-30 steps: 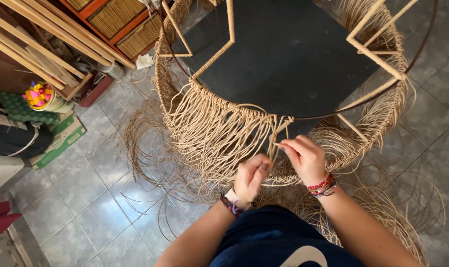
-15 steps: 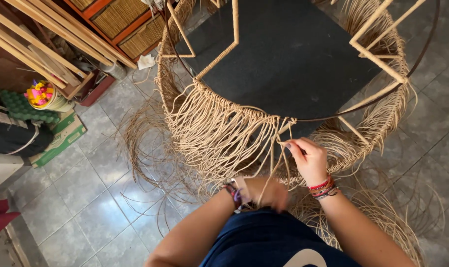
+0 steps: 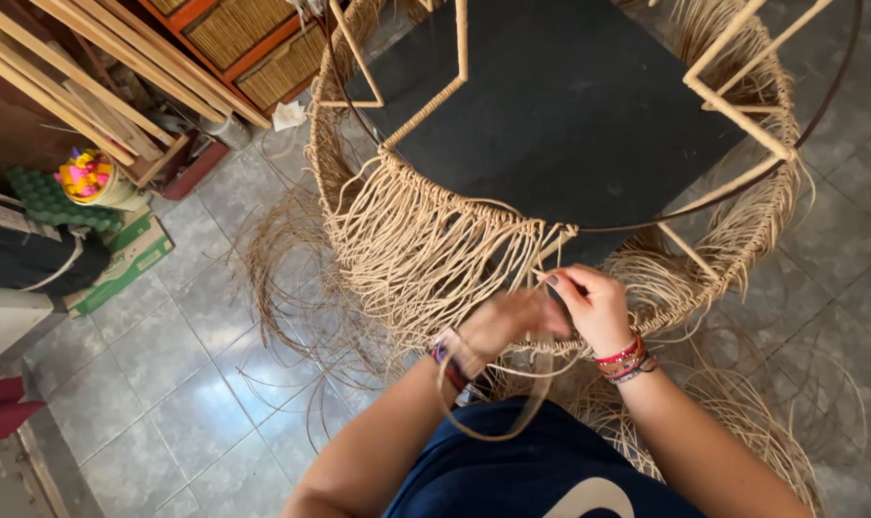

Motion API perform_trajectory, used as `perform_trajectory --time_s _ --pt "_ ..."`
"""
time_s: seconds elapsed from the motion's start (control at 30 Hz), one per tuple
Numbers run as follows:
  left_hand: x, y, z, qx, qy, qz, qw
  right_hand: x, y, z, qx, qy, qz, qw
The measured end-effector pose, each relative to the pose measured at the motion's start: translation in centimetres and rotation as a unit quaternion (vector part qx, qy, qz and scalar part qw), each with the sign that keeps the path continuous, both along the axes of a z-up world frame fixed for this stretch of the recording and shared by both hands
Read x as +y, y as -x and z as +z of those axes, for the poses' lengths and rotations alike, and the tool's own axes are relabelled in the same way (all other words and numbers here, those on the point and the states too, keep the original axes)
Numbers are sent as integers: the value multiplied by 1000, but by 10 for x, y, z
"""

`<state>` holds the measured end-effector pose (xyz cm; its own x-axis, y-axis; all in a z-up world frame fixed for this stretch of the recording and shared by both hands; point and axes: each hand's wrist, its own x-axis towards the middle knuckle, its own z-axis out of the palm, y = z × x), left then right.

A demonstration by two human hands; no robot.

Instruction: Weaving natural fibers onto a circular frame to create a decorative furniture piece

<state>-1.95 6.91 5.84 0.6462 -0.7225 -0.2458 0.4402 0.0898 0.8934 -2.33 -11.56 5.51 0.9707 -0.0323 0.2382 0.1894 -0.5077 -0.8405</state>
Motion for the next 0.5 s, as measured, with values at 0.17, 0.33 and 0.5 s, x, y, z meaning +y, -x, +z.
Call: perform_trajectory --time_s 0.17,0.33,0.5 --pt "1 34 -83 12 106 -170 980 -1 5 7 35 -42 11 998" --pt "-4 13 -40 101 158 72 980 6 5 9 44 -48 7 998" --pt "6 34 -45 -53 93 -225 969 -2 8 -5 72 -78 -1 994"
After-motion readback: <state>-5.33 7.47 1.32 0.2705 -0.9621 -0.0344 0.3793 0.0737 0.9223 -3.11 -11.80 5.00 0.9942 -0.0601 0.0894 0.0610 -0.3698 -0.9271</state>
